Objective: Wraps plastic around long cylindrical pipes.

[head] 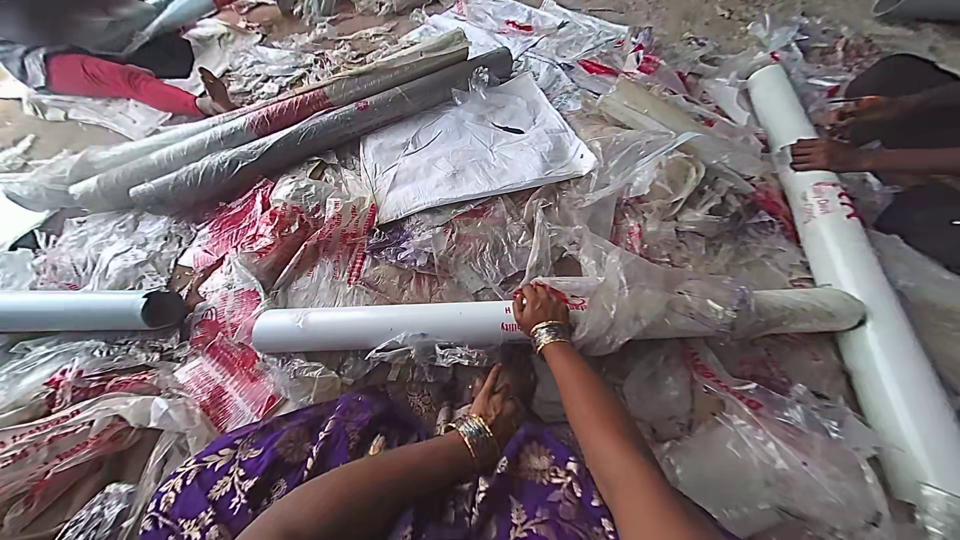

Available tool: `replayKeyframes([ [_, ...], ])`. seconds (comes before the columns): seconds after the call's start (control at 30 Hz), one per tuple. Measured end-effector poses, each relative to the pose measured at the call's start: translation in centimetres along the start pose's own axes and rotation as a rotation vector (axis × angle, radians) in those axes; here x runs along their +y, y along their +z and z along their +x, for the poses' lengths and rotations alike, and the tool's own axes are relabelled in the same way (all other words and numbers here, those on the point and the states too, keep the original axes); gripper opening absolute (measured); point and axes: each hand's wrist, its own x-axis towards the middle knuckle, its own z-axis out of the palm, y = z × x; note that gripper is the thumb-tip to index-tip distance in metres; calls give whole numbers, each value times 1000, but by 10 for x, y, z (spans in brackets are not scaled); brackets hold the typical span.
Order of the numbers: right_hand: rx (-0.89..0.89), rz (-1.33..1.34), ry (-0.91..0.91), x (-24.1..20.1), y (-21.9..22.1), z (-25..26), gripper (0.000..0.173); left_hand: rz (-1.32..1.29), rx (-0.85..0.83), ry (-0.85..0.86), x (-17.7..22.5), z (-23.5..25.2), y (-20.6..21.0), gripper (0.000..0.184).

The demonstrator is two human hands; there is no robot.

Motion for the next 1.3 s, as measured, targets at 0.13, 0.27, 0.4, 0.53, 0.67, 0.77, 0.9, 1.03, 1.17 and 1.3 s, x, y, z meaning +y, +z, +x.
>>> replayKeyframes([
  [0.13,-5,5,5,1,2,1,46,-86,165,-23,6,-8,-53,29],
  [0.27,27,10,-9,2,3,0,45,-107,320,-171,-87,11,-102,30],
  [0.4,14,16,-9,2,3,2,45,-50,175,-171,-136,19,-88,32],
  [0.53,7,15,-8,3,2,2,46,42,117,-74,-131,27,-76,33],
  [0.67,10,10,-8,3,3,1,46,84,43,-48,-128,30,-89,34],
  [0.77,18,20,-9,3,4,2,45,121,6,-40,-123,29,-94,34],
  [0.9,16,15,-2,4,4,3,44,189,-18,5,-118,30,-94,33],
  [1.03,6,9,3,3,3,2,45,257,-88,20,-114,32,-99,32],
  [1.17,15,9,4,3,5,3,45,306,-108,67,-115,35,-101,32],
  [1.3,21,12,-1,3,6,4,45,310,-53,91,-120,37,-94,33],
])
